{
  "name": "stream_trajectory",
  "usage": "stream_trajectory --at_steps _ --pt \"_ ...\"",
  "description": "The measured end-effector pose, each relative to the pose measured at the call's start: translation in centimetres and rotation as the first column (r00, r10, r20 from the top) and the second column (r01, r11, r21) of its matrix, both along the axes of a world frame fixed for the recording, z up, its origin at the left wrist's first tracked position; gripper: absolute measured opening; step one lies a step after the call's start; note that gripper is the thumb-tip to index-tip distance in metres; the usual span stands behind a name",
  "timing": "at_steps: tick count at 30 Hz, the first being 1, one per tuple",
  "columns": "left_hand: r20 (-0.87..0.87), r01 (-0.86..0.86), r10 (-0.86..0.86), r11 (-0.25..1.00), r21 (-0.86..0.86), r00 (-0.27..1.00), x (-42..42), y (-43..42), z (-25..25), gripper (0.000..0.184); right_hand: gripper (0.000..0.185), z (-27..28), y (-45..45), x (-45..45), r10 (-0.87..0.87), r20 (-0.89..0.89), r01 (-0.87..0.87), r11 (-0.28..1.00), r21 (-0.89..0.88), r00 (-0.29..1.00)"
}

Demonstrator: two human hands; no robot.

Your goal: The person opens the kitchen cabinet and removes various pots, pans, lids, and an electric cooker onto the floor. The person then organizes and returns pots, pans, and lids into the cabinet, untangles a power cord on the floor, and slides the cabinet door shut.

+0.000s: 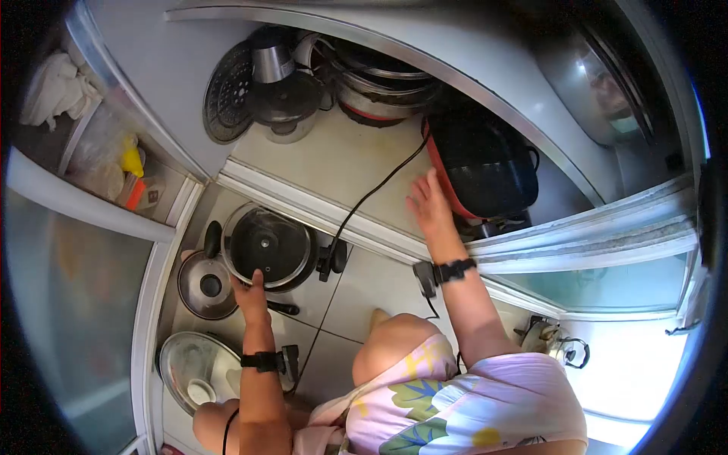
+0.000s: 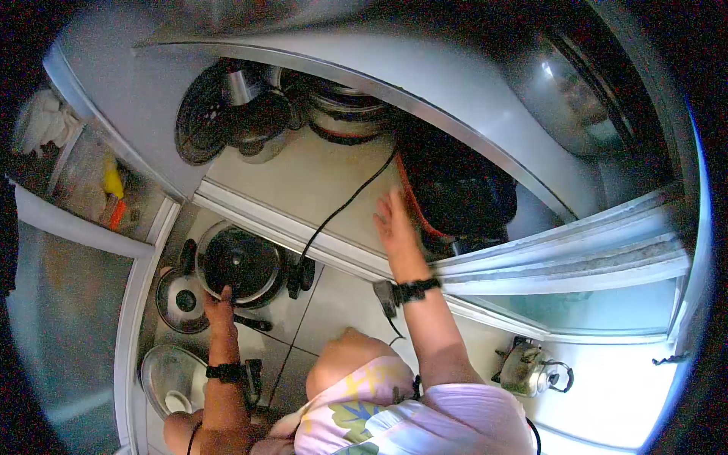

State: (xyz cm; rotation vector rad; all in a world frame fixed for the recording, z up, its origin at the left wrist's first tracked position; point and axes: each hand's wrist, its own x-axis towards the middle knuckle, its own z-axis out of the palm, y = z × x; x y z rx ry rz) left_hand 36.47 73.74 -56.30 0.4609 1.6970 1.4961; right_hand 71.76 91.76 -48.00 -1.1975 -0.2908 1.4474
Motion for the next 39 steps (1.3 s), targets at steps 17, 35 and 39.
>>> stream_trajectory --at_steps 17,35,39 --pt "0.139 -0.010 0.034 0.985 -0.169 0.990 0.4 0.0 1.9 0.057 0.017 4.9 -0.2 1.3 -0.203 -0.118 0.226 0.946 0.231 0.972" --pt "0.076 0.043 -0.021 0.949 -0.311 0.997 -0.4 0.5 2.9 0.046 0.049 5.2 3.1 3.4 0.015 -0.434 0.042 0.992 0.120 0.901" --pt "0.050 0.053 -0.038 0.943 -0.330 0.998 -1.1 0.5 1.8 0.044 0.081 3.5 3.4 2.2 -0.219 -0.520 0.205 0.975 -0.086 0.826"
